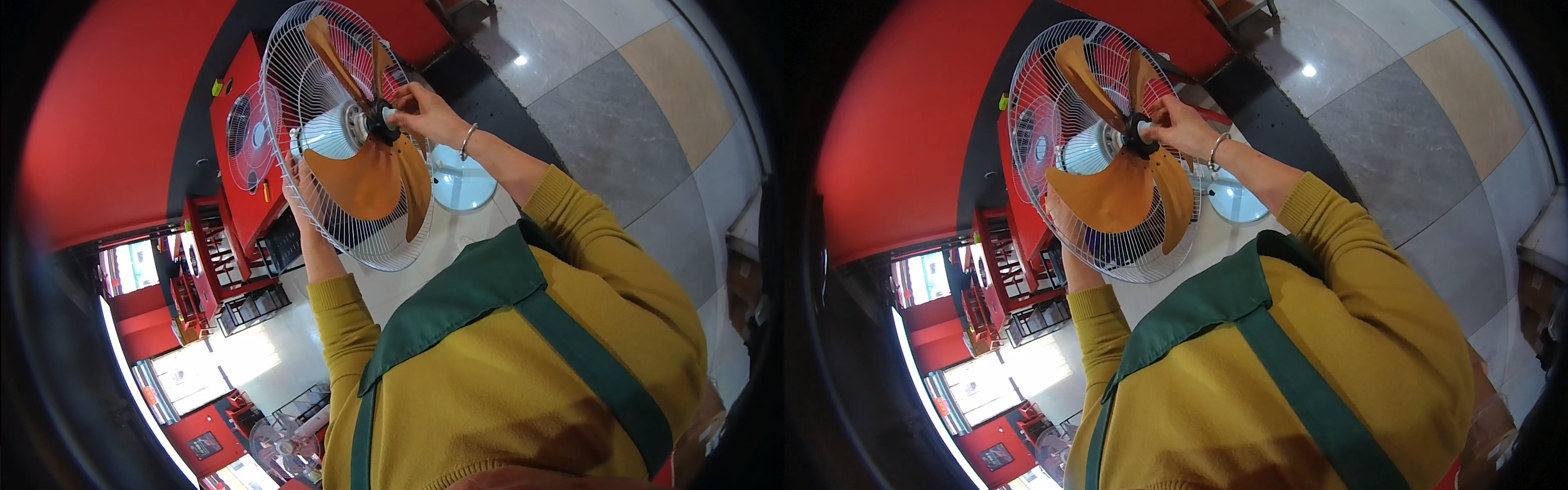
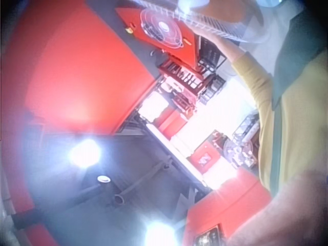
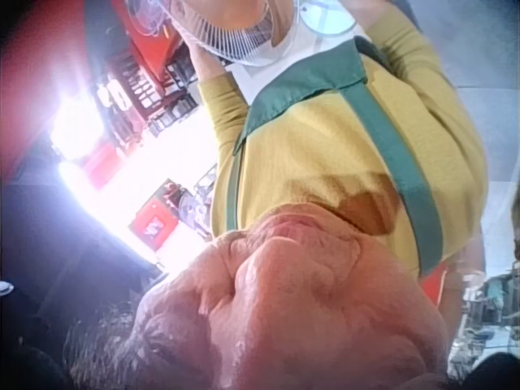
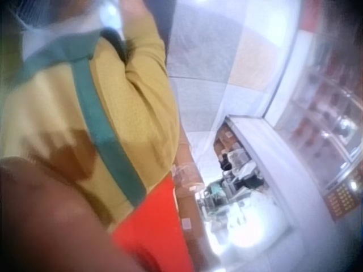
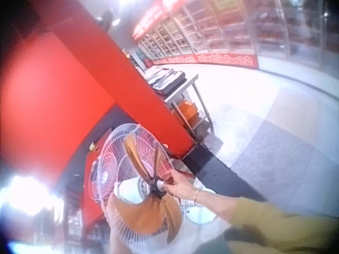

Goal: The person assembles a standing fan by attaching the fan blade to the motor hub, securing it with a nut, and then fitting the front and rear wire cages. They use a cloth to wipe the blade and handle the components by hand, completing the assembly on a tiled floor.

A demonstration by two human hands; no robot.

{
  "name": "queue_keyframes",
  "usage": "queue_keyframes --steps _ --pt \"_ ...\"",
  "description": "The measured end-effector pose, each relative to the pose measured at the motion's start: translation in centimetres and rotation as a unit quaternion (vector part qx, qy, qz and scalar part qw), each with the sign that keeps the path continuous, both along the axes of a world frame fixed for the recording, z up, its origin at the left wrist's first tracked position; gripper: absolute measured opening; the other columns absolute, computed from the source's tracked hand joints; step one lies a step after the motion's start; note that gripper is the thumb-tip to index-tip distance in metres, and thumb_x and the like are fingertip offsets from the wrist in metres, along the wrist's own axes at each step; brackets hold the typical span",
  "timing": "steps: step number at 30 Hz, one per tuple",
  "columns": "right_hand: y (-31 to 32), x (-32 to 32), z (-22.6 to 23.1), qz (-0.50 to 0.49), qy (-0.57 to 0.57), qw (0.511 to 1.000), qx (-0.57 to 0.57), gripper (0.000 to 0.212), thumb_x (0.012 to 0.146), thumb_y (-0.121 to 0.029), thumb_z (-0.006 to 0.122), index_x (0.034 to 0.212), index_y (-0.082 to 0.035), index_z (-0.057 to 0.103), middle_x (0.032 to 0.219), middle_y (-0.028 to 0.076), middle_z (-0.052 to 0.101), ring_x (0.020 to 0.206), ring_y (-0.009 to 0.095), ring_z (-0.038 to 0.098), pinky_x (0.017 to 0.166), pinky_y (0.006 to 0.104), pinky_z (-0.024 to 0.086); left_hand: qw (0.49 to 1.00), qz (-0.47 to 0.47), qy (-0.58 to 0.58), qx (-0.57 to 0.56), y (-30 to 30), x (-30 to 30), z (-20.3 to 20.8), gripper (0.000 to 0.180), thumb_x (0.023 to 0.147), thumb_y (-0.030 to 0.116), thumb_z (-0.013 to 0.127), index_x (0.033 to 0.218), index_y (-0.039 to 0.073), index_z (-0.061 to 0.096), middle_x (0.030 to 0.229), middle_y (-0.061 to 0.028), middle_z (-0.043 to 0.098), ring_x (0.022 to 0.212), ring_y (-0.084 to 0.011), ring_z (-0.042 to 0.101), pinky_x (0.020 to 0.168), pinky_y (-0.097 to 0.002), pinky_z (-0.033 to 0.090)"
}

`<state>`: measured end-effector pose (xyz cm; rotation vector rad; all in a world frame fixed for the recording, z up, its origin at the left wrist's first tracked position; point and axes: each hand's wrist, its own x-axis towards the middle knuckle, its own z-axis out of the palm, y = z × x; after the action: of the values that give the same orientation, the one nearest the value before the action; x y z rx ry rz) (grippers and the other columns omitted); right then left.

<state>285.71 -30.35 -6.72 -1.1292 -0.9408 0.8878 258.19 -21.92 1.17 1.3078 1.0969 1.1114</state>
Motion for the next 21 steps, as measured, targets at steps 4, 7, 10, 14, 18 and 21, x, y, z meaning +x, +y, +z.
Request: queue_keyframes --steps 4,7,10,14,18,21 --pt "-0.3 0.1 0.7 0.079 0.077 0.987 -0.118 0.018 0.096 -0.010 0.067 0.109 -0.001 0.058 0.088 0.005 0.067 0.071 0.009 0.062 0.067 0.0251 0.054 0.973 -0.032 0.194 0.118 2.3 -0.9 -1.5 0.051 0.104 0.016 0.056 0.150 0.002 0.039 0.113 -0.0119 0.065 0.094 -0.0193 0.066 0.077 -0.0310 0.057" --pt "-0.5 -0.3 0.8 0.056 0.048 0.994 -0.077 0.018 0.094 -0.004 0.067 0.108 0.000 0.057 0.088 0.006 0.067 0.075 0.011 0.064 0.070 0.0272 0.055 0.963 -0.035 0.232 0.131 3.1 -1.1 -2.3 0.050 0.104 0.017 0.055 0.150 0.002 0.039 0.113 -0.0118 0.064 0.093 -0.0188 0.066 0.076 -0.0310 0.056" --pt "-0.7 -0.5 0.4 0.001 -0.060 0.998 0.026 0.022 0.091 0.001 0.068 0.108 0.000 0.055 0.092 0.009 0.067 0.082 0.015 0.066 0.074 0.0302 0.055 0.961 -0.019 0.251 0.115 1.8 -0.1 -0.9 0.049 0.105 0.018 0.055 0.149 0.003 0.041 0.113 -0.0116 0.064 0.092 -0.0183 0.065 0.076 -0.0312 0.056" --pt "-1.0 -0.6 0.0 -0.062 -0.230 0.959 0.151 0.033 0.084 0.005 0.072 0.112 -0.001 0.054 0.101 0.016 0.066 0.090 0.027 0.069 0.080 0.0354 0.055 0.954 0.043 0.290 0.070 -1.2 2.1 2.1 0.047 0.104 0.020 0.055 0.146 0.001 0.044 0.111 -0.0105 0.063 0.093 -0.0173 0.063 0.076 -0.0320 0.055" --pt "-1.6 -0.5 0.6 -0.037 -0.129 0.987 0.092 0.032 0.088 -0.002 0.073 0.114 -0.002 0.054 0.101 0.012 0.065 0.089 0.020 0.067 0.077 0.0322 0.055 0.986 0.025 0.152 0.060 -1.5 2.5 2.7 0.044 0.104 0.021 0.057 0.141 -0.002 0.050 0.111 -0.0090 0.062 0.096 -0.0169 0.061 0.081 -0.0302 0.052" --pt "-1.8 0.0 1.1 0.041 -0.014 0.998 -0.049 0.029 0.091 -0.008 0.072 0.113 -0.001 0.055 0.097 0.010 0.067 0.085 0.015 0.066 0.074 0.0285 0.055 0.989 0.023 0.128 0.067 -0.6 1.6 1.6 0.043 0.104 0.021 0.057 0.138 -0.004 0.052 0.110 -0.0084 0.062 0.097 -0.0163 0.059 0.085 -0.0289 0.049"
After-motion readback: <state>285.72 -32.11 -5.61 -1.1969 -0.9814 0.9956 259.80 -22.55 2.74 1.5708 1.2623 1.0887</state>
